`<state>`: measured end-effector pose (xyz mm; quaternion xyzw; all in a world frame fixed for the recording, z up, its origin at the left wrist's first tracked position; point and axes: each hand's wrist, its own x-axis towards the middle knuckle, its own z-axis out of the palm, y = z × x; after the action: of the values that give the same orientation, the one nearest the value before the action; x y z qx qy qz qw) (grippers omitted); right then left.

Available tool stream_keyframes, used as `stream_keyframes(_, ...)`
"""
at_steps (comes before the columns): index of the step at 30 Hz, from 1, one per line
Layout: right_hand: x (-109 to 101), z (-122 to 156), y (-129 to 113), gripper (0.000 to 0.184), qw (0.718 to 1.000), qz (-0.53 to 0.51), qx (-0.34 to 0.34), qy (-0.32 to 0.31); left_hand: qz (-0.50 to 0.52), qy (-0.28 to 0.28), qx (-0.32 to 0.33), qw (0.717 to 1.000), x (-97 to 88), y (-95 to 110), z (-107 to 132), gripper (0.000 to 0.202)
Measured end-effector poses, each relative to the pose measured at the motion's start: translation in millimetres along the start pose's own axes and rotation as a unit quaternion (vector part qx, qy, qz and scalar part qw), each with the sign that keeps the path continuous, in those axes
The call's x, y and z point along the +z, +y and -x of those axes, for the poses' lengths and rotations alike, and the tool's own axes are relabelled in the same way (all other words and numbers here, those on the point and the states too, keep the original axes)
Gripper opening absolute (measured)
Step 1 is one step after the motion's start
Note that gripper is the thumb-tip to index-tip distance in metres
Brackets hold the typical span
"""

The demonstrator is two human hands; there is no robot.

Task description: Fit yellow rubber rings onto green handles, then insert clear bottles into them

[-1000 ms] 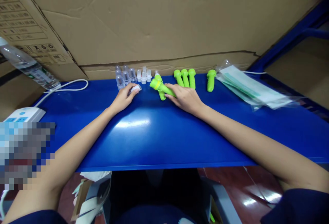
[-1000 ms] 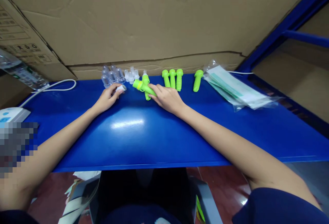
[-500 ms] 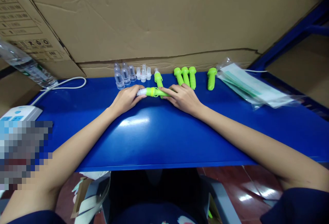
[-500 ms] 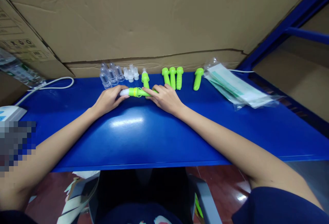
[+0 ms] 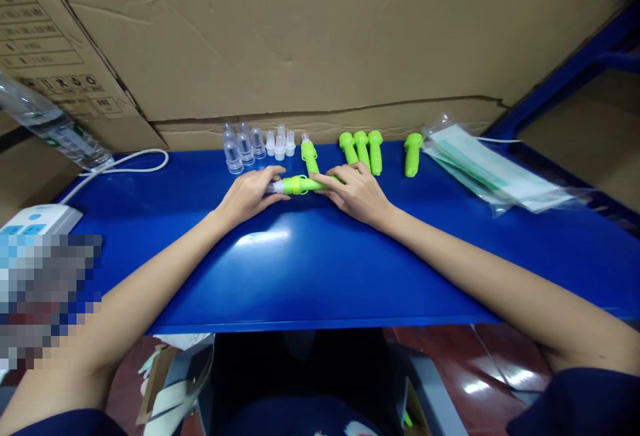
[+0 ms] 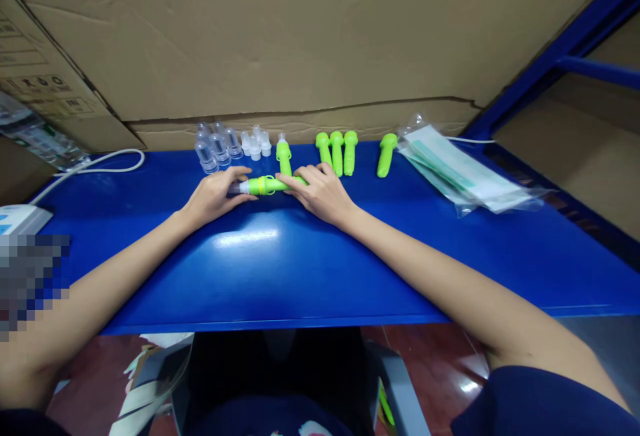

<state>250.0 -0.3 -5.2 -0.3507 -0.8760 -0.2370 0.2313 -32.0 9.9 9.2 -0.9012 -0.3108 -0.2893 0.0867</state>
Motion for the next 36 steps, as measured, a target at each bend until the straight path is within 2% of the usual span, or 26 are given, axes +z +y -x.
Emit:
stream_keyframes(3, 1.4, 0.5, -0.2, 0.039, 1.000, -0.013, -0.002, 0.019, 0.003, 0.024, 0.011, 1.000, -0.1, 1.1, 0.4, 0.053)
stream_keyframes(6, 1.8, 0.9, 0.2, 0.039, 0.999, -0.027, -0.005, 0.033, 0.000, 0.024, 0.023, 0.999, -1.1, 1.2, 0.4, 0.050)
stream_keyframes(11, 1.3, 1.1, 0.0, 0.038, 0.998, -0.053, 0.015, 0.025, 0.016, 0.019, 0.005, 1.000, -1.6, 1.0, 0.7, 0.046)
stream_keyframes(15, 0.5, 1.4, -0.4, 0.038, 0.998, -0.057, 0.001, 0.020, 0.027, 0.020, 0.001, 0.999, -2.0, 0.6, 0.8, 0.042)
stream_keyframes(22, -2.4, 0.9, -1.5, 0.039, 0.999, -0.044, -0.020, 0.014, 0.024, 0.026, 0.014, 0.999, -2.5, 0.2, 0.8, 0.040)
stream_keyframes(26, -3.4, 0.0, -1.9, 0.043, 0.999, -0.040, -0.008, 0.008, 0.021, 0.035, 0.033, 0.999, -2.0, -0.4, 0.8, 0.041)
stream_keyframes(36, -0.1, 1.9, -2.7, 0.046, 0.999, -0.043, 0.000, -0.005, -0.005, 0.004, 0.019, 1.000, -5.2, 10.2, -0.7, 0.041)
